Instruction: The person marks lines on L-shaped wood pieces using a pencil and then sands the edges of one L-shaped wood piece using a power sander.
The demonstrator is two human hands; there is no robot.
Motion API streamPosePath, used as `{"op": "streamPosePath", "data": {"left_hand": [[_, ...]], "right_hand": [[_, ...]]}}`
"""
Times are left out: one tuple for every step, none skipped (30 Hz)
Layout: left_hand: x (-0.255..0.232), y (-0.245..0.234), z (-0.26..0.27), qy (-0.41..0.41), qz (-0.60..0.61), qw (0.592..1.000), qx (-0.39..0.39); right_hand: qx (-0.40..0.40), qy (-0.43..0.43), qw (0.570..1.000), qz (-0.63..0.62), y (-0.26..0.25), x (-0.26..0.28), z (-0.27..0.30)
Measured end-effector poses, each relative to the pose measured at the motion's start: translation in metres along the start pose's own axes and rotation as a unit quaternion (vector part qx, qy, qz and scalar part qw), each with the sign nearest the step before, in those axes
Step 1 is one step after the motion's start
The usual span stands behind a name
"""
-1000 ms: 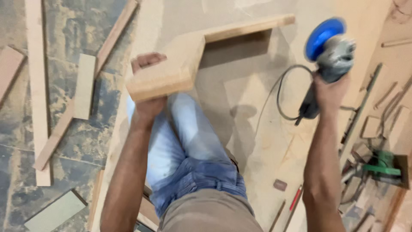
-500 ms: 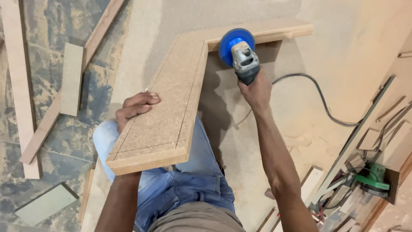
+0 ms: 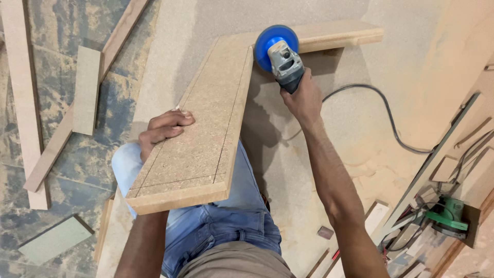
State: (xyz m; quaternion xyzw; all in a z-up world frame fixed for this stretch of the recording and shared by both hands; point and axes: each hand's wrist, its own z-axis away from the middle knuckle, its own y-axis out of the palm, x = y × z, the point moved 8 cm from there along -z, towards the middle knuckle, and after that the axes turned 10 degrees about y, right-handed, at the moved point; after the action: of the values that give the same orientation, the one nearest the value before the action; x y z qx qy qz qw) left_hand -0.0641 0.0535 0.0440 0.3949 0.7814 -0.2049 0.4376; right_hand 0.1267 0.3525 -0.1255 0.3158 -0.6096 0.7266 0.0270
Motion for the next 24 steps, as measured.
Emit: {"op": "streamPosePath", "data": {"left_hand": [[0.0, 0.0, 0.0, 0.005, -0.005, 1.0, 0.002], [0.0, 0.0, -0.001, 0.011, -0.01, 1.0, 0.004], [0.001, 0.0, -0.001, 0.015, -0.016, 1.0, 0.006], [0.001, -0.001, -0.001, 0.021, -0.017, 1.0, 0.003], [0.003, -0.001, -0.002, 0.028, -0.018, 0.999, -0.001], [0.004, -0.002, -0.002, 0.034, -0.019, 0.999, -0.004], [0.005, -0.002, 0.0, 0.031, -0.013, 0.999, -0.007], [0.006, -0.003, 0.001, 0.027, -0.007, 1.0, -0.01], [0.007, -0.004, 0.002, 0.024, -0.001, 1.0, -0.013], [0.008, -0.004, 0.002, 0.025, 0.007, 1.0, -0.014], [0.009, -0.004, 0.003, 0.026, 0.015, 0.999, -0.016], [0.01, -0.005, 0.004, 0.026, 0.024, 0.999, -0.017], [0.01, -0.005, 0.003, 0.039, 0.013, 0.999, -0.014], [0.011, -0.007, 0.001, 0.051, 0.002, 0.999, -0.01], [0.011, -0.008, 0.0, 0.063, -0.008, 0.998, -0.007], [0.013, -0.01, 0.0, 0.061, -0.002, 0.998, -0.003], [0.013, -0.013, 0.0, 0.058, 0.003, 0.998, 0.002], [0.014, -0.013, 0.001, 0.056, 0.008, 0.998, 0.006], [0.015, -0.013, 0.003, 0.048, 0.003, 0.999, 0.002], [0.013, -0.014, 0.006, 0.041, -0.003, 0.999, -0.002], [0.014, -0.017, 0.009, 0.034, -0.009, 0.999, -0.006], [0.015, -0.017, 0.008, 0.045, -0.002, 0.999, 0.01], [0.017, -0.019, 0.007, 0.055, 0.005, 0.998, 0.026], [0.019, -0.022, 0.007, 0.066, 0.012, 0.997, 0.042]], "right_hand": [[0.0, -0.001, 1.0, 0.006, 0.0, 0.0, -0.001], [0.0, -0.003, 1.0, 0.011, 0.0, 0.0, -0.002], [0.0, -0.004, 1.0, 0.017, 0.0, 0.0, -0.003], [-0.001, -0.004, 1.0, 0.019, 0.0, -0.001, -0.003], [-0.002, -0.004, 1.0, 0.02, 0.001, 0.0, -0.004], [-0.004, -0.004, 1.0, 0.022, 0.001, 0.0, -0.004], [-0.003, -0.005, 1.0, 0.021, 0.001, 0.0, -0.003], [-0.002, -0.005, 1.0, 0.02, 0.001, 0.0, -0.003], [-0.001, -0.006, 1.0, 0.019, 0.001, 0.0, -0.002], [-0.003, -0.008, 1.0, 0.018, 0.001, 0.0, -0.003], [-0.005, -0.009, 1.0, 0.017, 0.001, 0.0, -0.002], [-0.007, -0.011, 1.0, 0.016, 0.001, -0.001, -0.002], [-0.001, -0.007, 1.0, 0.016, 0.0, -0.004, -0.003], [0.005, -0.003, 1.0, 0.016, 0.0, -0.007, -0.004], [0.011, 0.002, 1.0, 0.017, -0.001, -0.012, -0.005], [0.003, 0.003, 1.0, 0.015, -0.005, -0.017, -0.006], [-0.004, 0.005, 1.0, 0.012, -0.01, -0.025, -0.006], [-0.011, 0.006, 1.0, 0.01, -0.015, -0.034, -0.008], [-0.032, -0.002, 0.999, 0.006, -0.023, -0.043, -0.01], [-0.054, -0.01, 0.999, 0.002, -0.033, -0.056, -0.013], [-0.075, -0.02, 0.997, -0.003, -0.042, -0.069, -0.017], [-0.086, -0.018, 0.996, -0.011, -0.051, -0.088, -0.023], [-0.097, -0.015, 0.995, -0.02, -0.062, -0.109, -0.03], [-0.107, -0.012, 0.994, -0.028, -0.073, -0.132, -0.036]]}}
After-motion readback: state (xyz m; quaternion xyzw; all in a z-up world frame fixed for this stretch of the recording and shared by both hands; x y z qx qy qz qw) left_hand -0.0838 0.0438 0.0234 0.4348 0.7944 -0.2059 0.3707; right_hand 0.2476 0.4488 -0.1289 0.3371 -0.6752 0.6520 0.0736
